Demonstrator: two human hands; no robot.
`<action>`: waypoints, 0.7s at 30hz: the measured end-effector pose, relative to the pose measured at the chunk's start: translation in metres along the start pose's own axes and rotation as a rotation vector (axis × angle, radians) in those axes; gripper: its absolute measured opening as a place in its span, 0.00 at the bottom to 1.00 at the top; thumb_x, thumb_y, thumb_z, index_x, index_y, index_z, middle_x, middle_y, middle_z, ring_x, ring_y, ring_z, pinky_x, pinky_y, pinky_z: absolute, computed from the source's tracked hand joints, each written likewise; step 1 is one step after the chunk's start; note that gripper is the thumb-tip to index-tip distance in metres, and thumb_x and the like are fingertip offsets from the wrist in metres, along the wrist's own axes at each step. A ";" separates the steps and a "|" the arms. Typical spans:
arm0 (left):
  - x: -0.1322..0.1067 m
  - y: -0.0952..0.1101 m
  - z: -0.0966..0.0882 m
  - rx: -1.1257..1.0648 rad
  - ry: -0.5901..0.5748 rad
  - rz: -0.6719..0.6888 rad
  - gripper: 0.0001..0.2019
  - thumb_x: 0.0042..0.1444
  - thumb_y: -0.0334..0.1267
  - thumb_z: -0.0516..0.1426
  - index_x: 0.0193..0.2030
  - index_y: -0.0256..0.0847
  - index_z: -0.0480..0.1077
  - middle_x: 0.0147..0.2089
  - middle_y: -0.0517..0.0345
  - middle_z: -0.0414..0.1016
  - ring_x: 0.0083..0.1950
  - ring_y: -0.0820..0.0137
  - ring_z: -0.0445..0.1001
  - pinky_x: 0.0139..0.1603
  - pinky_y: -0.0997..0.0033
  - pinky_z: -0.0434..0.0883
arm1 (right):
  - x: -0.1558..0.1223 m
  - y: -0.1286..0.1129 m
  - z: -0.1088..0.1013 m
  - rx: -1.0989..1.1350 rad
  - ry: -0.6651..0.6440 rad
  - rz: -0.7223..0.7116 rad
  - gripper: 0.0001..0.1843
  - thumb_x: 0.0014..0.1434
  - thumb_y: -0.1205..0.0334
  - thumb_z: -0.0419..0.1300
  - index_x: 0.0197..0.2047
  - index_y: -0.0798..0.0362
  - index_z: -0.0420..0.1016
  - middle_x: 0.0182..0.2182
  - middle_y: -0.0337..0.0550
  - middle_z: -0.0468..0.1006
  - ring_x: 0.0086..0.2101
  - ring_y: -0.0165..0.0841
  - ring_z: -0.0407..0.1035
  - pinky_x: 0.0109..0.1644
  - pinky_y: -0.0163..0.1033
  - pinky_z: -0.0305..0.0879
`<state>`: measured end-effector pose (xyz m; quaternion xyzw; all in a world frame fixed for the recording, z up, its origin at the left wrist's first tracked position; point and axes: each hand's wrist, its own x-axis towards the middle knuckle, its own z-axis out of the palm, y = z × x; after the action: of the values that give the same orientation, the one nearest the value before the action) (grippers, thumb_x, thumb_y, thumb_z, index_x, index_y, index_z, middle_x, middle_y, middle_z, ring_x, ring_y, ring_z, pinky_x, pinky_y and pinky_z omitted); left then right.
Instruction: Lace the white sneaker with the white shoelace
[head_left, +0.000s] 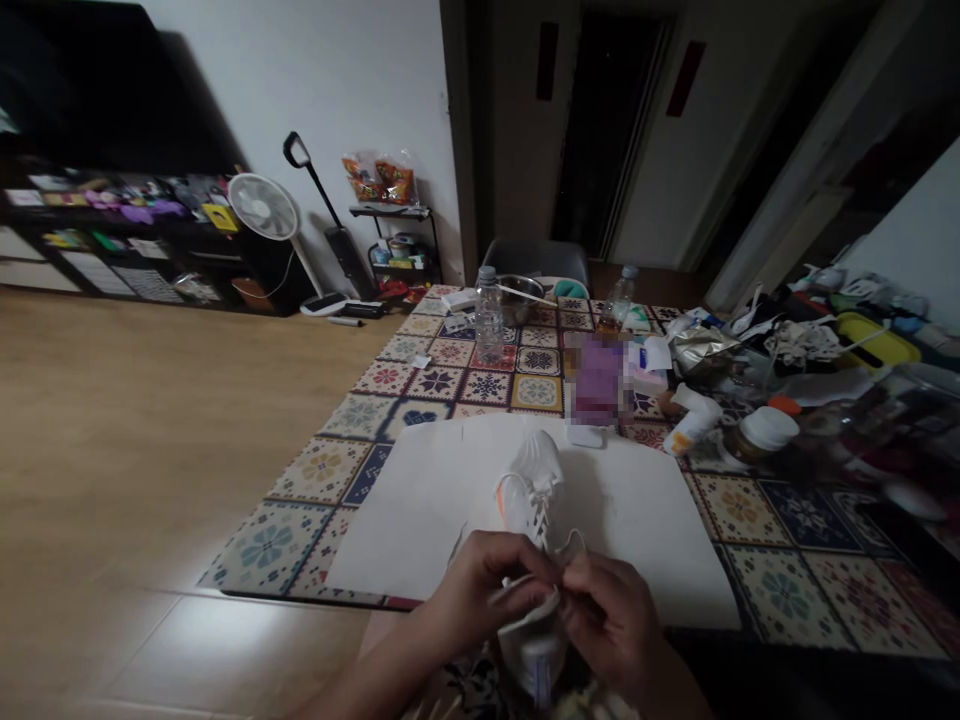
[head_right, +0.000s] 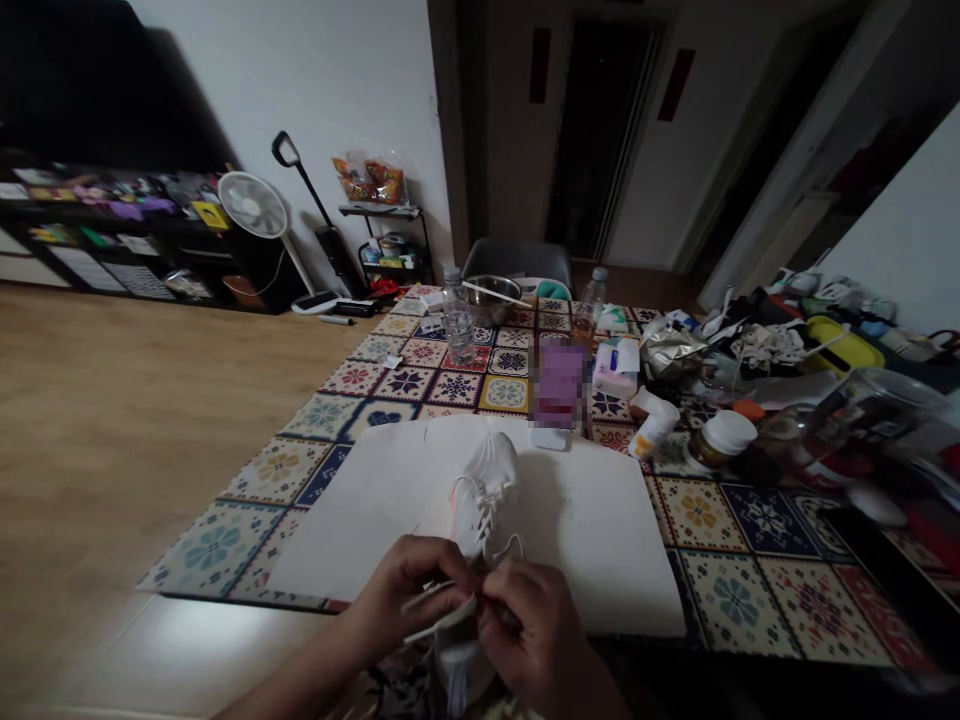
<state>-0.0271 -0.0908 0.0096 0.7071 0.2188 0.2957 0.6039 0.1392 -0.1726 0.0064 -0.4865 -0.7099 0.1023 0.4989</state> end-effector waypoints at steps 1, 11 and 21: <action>-0.001 0.001 -0.001 0.035 0.018 0.005 0.18 0.57 0.50 0.62 0.30 0.33 0.77 0.26 0.53 0.78 0.28 0.73 0.72 0.31 0.77 0.66 | 0.000 0.000 -0.001 -0.025 -0.003 -0.006 0.06 0.64 0.61 0.56 0.37 0.50 0.73 0.26 0.39 0.78 0.27 0.30 0.73 0.33 0.31 0.68; -0.003 0.001 -0.001 0.120 -0.004 0.050 0.10 0.60 0.41 0.61 0.32 0.36 0.75 0.33 0.51 0.79 0.34 0.69 0.76 0.37 0.75 0.70 | 0.001 0.002 0.005 0.046 0.107 0.082 0.10 0.65 0.66 0.56 0.30 0.50 0.70 0.21 0.35 0.74 0.22 0.27 0.69 0.28 0.29 0.65; -0.003 -0.003 -0.005 0.157 0.117 0.254 0.09 0.62 0.40 0.60 0.34 0.39 0.78 0.32 0.51 0.79 0.36 0.69 0.75 0.40 0.73 0.69 | 0.003 0.002 0.004 0.067 -0.044 0.046 0.08 0.61 0.70 0.55 0.39 0.49 0.72 0.35 0.42 0.76 0.37 0.32 0.73 0.43 0.34 0.71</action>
<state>-0.0323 -0.0885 0.0063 0.7557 0.1850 0.3925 0.4905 0.1373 -0.1677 0.0051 -0.4833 -0.7056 0.1481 0.4966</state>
